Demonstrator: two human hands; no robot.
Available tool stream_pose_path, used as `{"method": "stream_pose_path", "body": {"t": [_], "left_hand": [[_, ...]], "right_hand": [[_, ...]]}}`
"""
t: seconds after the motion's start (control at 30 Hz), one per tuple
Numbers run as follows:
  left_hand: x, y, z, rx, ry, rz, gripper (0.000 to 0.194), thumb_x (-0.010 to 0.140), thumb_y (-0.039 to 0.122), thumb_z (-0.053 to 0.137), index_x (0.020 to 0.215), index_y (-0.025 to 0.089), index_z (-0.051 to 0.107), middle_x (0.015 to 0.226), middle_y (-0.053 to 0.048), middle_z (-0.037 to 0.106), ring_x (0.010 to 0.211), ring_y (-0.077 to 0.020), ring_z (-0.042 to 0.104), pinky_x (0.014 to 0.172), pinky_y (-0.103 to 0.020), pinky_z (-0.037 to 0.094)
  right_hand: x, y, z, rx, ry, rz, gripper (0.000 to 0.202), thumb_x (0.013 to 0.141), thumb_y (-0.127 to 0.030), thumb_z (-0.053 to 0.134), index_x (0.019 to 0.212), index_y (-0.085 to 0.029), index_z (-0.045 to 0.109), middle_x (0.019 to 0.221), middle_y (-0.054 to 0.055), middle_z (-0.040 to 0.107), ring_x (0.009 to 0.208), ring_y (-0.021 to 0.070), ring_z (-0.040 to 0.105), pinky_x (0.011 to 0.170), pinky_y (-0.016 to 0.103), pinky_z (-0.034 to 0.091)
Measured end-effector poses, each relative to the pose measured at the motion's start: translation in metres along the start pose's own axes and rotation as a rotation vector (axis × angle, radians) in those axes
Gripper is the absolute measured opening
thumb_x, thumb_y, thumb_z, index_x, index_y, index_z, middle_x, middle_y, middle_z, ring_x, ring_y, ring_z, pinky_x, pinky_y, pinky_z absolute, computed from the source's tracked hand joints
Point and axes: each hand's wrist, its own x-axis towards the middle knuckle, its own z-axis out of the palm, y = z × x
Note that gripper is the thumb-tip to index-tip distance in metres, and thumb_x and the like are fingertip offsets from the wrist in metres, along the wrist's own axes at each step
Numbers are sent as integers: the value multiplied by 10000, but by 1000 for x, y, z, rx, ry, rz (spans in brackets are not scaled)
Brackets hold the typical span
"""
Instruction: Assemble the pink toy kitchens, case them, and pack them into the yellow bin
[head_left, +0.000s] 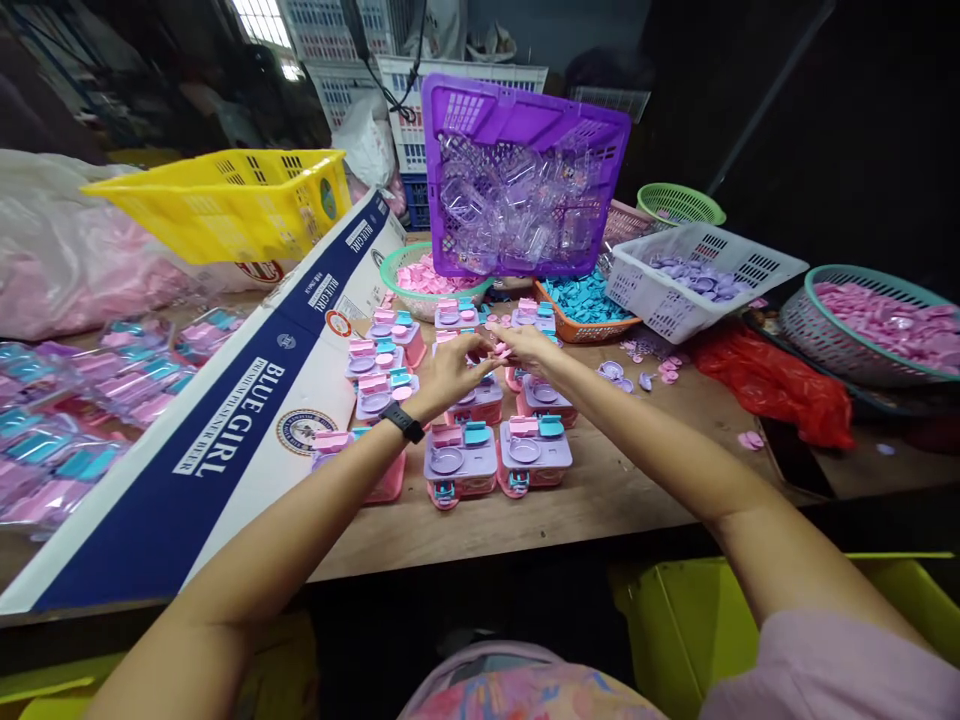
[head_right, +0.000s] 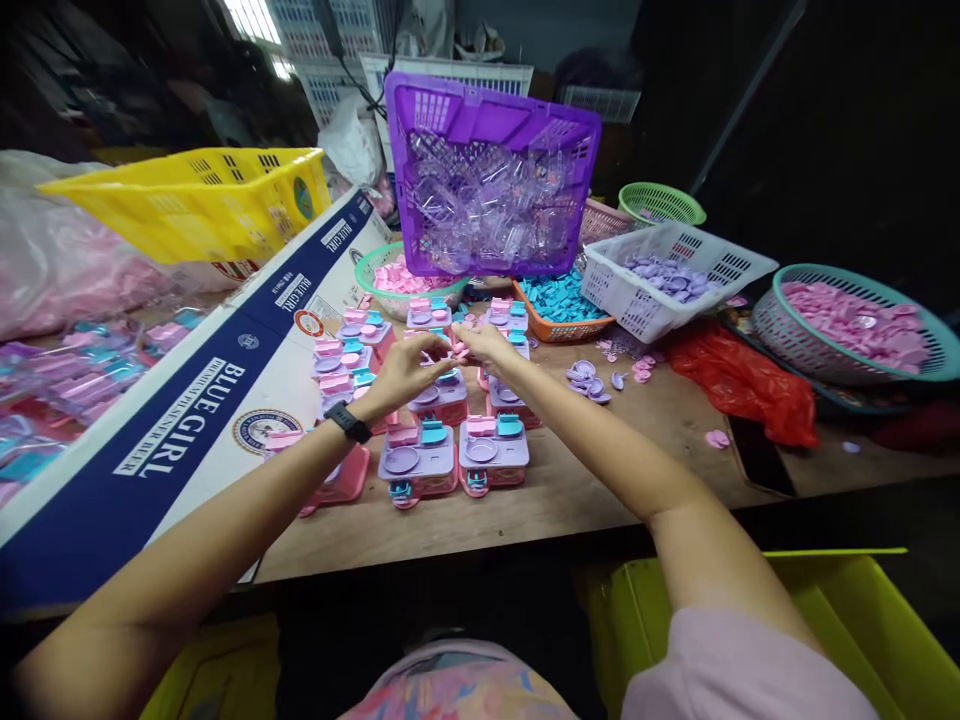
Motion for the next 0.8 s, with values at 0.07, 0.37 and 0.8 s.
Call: {"method": "stream_pose_path", "body": {"t": [0.07,0.37,0.8], "left_hand": [[-7,10,8,-93,46,-30,375,862,537,739,925,167,729,891,-69,761,788,-177,684,736,-296,535],[-21,33,18,-379,17,-172,387,785,442,810,1018,140,743,907,-94,785,833,-196,737,765,-302,577],[-21,27,3,-452,44,-540,155,745,272,727,764,123,760,682,-49,725,612,-129,655,626,-242,518]], "right_hand": [[-8,3,-1,-8,5,-40,486,1052,-379,609,623,-157,556,479,-20,578,394,68,524,465,156,479],[-34,8,-7,-290,31,-271,601,1064,-611,449,644,-187,523,500,-15,607,427,118,633,434,169,425],[-43,21,-23,-3,-245,-197,119,859,-152,840,851,-111,730,716,24,736,640,98,720,643,165,619]]}}
